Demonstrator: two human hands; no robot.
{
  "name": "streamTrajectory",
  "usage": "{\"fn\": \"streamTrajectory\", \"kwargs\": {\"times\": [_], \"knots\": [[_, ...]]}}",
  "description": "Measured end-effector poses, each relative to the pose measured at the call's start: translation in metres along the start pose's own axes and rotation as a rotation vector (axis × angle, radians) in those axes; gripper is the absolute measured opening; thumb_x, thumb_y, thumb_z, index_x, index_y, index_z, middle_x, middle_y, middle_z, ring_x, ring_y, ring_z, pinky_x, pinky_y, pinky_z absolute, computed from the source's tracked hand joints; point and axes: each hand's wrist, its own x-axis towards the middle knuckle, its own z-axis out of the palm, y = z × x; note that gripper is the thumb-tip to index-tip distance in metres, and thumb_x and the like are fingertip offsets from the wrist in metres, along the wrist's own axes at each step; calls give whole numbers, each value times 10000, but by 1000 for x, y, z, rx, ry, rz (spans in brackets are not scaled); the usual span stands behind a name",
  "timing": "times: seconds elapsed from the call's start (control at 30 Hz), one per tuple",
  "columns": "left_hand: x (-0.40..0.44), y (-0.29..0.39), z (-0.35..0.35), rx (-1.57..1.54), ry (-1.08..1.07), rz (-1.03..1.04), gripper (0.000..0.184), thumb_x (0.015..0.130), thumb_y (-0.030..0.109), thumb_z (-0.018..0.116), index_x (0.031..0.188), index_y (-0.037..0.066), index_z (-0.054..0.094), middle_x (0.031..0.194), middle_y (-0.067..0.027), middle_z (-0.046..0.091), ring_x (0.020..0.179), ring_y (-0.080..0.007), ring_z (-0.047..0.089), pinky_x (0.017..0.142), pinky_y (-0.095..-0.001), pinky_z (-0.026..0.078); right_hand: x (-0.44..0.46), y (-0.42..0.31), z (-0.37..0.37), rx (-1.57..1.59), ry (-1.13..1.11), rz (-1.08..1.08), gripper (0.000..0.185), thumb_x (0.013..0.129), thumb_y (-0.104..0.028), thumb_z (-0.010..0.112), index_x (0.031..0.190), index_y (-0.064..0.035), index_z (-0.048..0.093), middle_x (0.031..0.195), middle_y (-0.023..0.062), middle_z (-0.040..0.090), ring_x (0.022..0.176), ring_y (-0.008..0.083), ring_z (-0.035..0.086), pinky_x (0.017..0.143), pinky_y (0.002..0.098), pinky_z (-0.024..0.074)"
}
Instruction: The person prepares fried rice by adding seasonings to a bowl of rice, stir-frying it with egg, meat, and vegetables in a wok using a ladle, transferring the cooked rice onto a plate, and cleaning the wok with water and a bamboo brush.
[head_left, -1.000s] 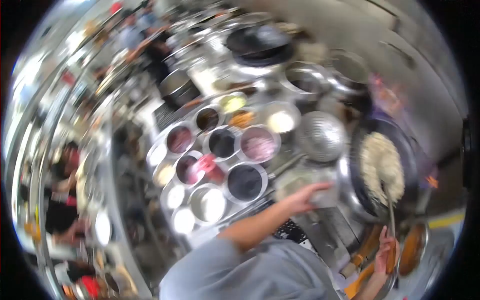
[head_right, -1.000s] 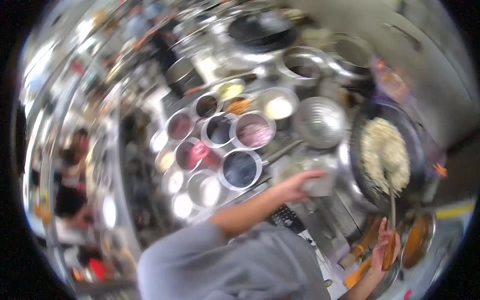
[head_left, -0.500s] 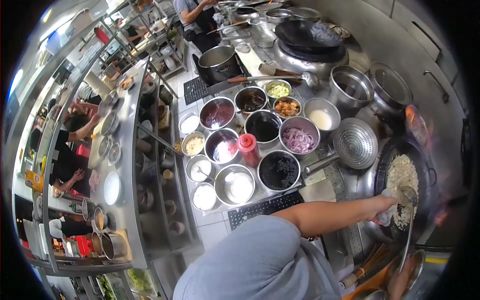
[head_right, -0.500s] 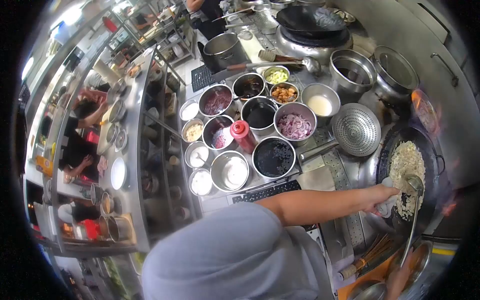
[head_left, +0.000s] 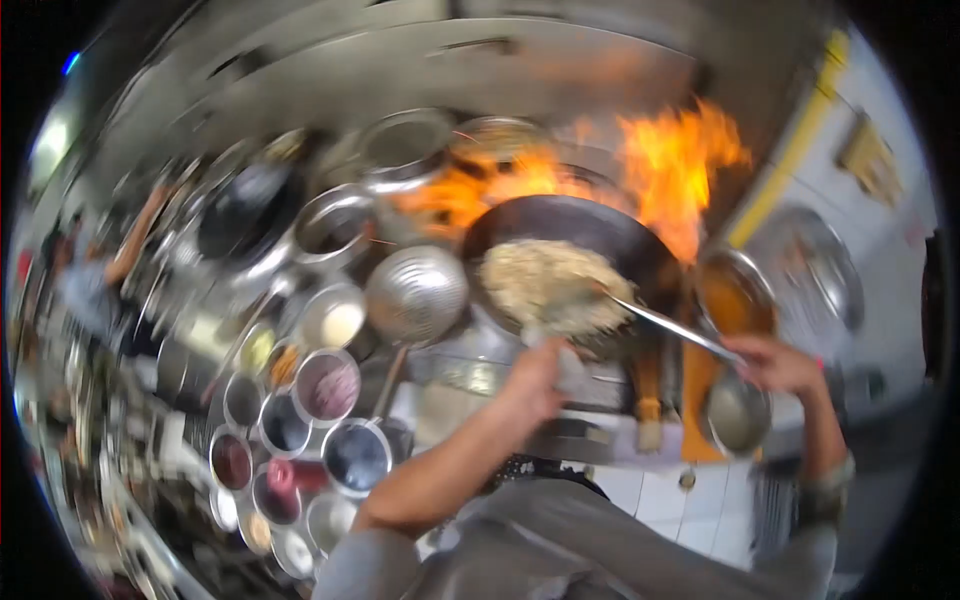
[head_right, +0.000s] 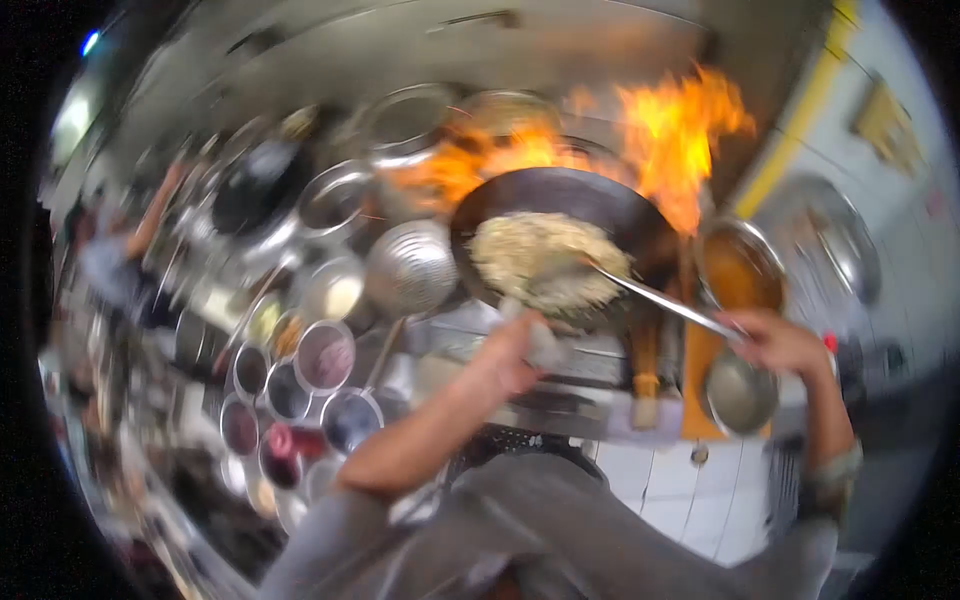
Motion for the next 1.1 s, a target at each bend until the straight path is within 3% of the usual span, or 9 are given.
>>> {"fn": "streamTrajectory", "kwargs": {"times": [0.07, 0.13, 0.23, 0.47, 0.63, 0.7, 0.93, 1.07, 1.1], "knots": [[44, -9, -14, 38, -84, 56, 128, 895, 171, 520, 968, 71, 554, 940, -111, 616, 824, -251, 620, 741, -426, 526, 44, 32, 17, -406, 265, -391, 522, 882, -130, 577, 1385, -113, 437, 1141, 142, 630, 837, 227, 637, 750, 374, 506], [47, -36, -46, 281, -152, 261, 184, 902, 176, 505, 1025, 53, 567, 1026, -144, 623, 897, -277, 621, 789, -428, 518, 53, 8, 48, -390, 406, -66, 533, 870, -138, 600, 1382, -150, 451, 1161, 164, 626, 902, 263, 646, 806, 379, 501], [-5, -67, -75, 137, -127, 198, 360, 943, 207, 441, 1260, 36, 431, 1178, -199, 568, 1085, -329, 568, 853, -432, 510, 21, 29, 53, -561, 494, -155, 553, 860, -130, 611, 1387, -157, 447, 1203, 149, 620, 969, 254, 642, 847, 362, 495], [23, 12, 3, 88, 120, 61, 368, 952, 252, 455, 1177, -38, 473, 1196, -215, 558, 1057, -344, 574, 823, -442, 514, 19, 29, 19, -312, 244, -280, 532, 875, -157, 590, 1387, -158, 447, 1285, 111, 578, 1107, 260, 596, 939, 356, 457], [17, -51, -67, 204, -40, 210, 317, 867, 106, 485, 1146, -36, 538, 1086, -182, 617, 1020, -316, 610, 872, -444, 519, 36, 4, 75, -333, 522, -75, 482, 896, -187, 577, 1358, -107, 462, 1150, 89, 645, 920, 250, 651, 841, 366, 507], [-6, -46, -53, 175, -21, 253, 324, 916, 178, 430, 1126, -59, 496, 1139, -215, 567, 1093, -349, 559, 935, -453, 485, 18, 5, 83, -77, 594, -286, 468, 942, -191, 522, 1388, -104, 414, 906, 81, 650, 634, 194, 610, 621, 345, 536], [86, 10, -45, 105, -65, 143, 265, 927, 208, 438, 1080, -1, 492, 1038, -170, 591, 949, -328, 590, 842, -452, 493, 37, -43, 61, 1227, -8, -92, 404, 990, -207, 436, 1381, -133, 365, 693, 34, 499, 442, 83, 429, 360, 261, 396], [93, 8, -30, 80, 54, 117, 276, 895, 196, 527, 1110, 28, 492, 1061, -135, 593, 955, -320, 591, 864, -446, 491, 107, -31, 73, 1159, 45, 263, 398, 988, -231, 442, 1370, -152, 362, 685, 31, 483, 439, 84, 415, 358, 275, 382], [90, 8, -27, 79, 52, 114, 276, 895, 196, 527, 1110, 28, 492, 1061, -135, 593, 955, -320, 591, 864, -446, 491, 111, -35, 69, 722, 110, 180, 406, 988, -237, 444, 1374, -155, 353, 686, 21, 479, 440, 82, 410, 363, 270, 375]]}}
